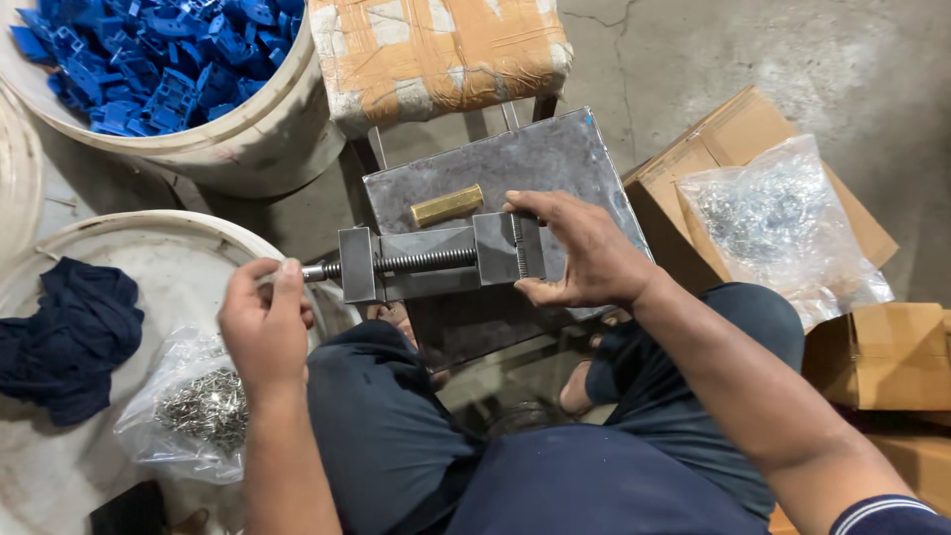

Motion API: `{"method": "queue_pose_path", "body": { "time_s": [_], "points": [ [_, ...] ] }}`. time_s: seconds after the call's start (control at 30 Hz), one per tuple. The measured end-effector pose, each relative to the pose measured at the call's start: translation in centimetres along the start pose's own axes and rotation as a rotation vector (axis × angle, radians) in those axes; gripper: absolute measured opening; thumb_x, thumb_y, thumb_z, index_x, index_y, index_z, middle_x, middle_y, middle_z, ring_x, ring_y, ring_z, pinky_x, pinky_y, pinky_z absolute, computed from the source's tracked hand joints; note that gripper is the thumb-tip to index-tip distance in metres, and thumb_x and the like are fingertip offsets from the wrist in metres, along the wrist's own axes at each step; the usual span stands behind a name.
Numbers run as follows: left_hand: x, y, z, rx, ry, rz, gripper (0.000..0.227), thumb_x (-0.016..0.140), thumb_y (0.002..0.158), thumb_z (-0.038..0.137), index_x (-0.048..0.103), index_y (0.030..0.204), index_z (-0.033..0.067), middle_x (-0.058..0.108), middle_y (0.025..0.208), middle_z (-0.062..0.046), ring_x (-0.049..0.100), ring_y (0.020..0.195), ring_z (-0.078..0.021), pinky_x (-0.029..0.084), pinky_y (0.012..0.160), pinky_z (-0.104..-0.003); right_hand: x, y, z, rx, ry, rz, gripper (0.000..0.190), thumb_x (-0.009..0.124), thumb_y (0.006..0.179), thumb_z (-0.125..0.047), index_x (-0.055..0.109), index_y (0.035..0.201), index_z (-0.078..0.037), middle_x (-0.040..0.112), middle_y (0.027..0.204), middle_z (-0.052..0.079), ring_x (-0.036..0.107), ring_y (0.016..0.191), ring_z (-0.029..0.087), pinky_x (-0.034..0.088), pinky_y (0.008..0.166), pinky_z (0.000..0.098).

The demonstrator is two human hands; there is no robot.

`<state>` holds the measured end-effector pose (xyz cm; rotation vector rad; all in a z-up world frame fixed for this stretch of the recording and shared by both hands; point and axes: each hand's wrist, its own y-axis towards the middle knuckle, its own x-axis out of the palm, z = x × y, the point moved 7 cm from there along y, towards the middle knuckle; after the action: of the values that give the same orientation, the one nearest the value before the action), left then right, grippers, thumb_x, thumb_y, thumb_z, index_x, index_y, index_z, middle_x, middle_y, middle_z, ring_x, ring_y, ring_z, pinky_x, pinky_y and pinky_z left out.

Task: The person sits on the floor and uses a manual screw press to assemble small metal fasteners. They repeatedly pick up individual fasteners, place them into the press, and tighten the screw mechanism to secure the components. The person handles the fasteners one at a time, placing the finished items on the metal plate.

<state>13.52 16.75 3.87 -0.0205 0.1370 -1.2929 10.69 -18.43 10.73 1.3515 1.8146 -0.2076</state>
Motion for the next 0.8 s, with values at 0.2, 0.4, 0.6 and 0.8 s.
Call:
{"method": "queue_pose_path", "body": {
  "time_s": [0.2,0.4,0.6,0.8],
  "points": [
    [2.6,1.5,-2.9,-0.303,-0.313,-0.230,0.027,0.060,0.102,0.026,0.067,0.114,0.0029,0.071,0.090,-0.002,0.067,0.073,-0.0130,0.055,0.065,-0.030,0.1,-0.2,0.6,0.016,0.114,0.024,0.096,0.089,0.072,-0.023,0.038,0.152,-0.009,0.064,0.137,0.012,0.066,0.122,0.031,0.054,0.099,0.0391],
    [3.5,3.4,-3.3,-0.405,-0.232,-0.304,0.026,0.061,0.103,0.027,0.070,0.101,0.0027,0.071,0.086,-0.004,0.068,0.073,-0.0147,0.057,0.064,-0.031,-0.1,-0.5,0.9,0.037,0.122,0.022,0.099,0.090,0.071,-0.022,0.036,0.153,-0.009,0.064,0.138,0.011,0.066,0.123,0.031,0.055,0.099,0.0393],
    [3.3,3.1,-4.0,-0.345,-0.355,-0.191,0.018,0.065,0.100,0.019,0.068,0.093,0.0027,0.071,0.083,-0.006,0.067,0.071,-0.0156,0.057,0.066,-0.031,-0.1,-0.7,1.4,0.049,0.134,0.028,0.098,0.091,0.072,-0.023,0.037,0.152,-0.009,0.065,0.138,0.010,0.066,0.122,0.031,0.054,0.101,0.0398],
    [2.4,3.3,-4.4,-0.001,-0.210,-0.237,0.020,0.061,0.105,0.012,0.070,0.095,-0.0018,0.069,0.087,-0.003,0.063,0.077,-0.0087,0.052,0.074,-0.023,0.2,-1.0,1.7,0.018,0.186,0.034,0.097,0.092,0.072,-0.023,0.038,0.151,-0.010,0.066,0.138,0.010,0.067,0.122,0.031,0.054,0.102,0.0401]
  ]
}}
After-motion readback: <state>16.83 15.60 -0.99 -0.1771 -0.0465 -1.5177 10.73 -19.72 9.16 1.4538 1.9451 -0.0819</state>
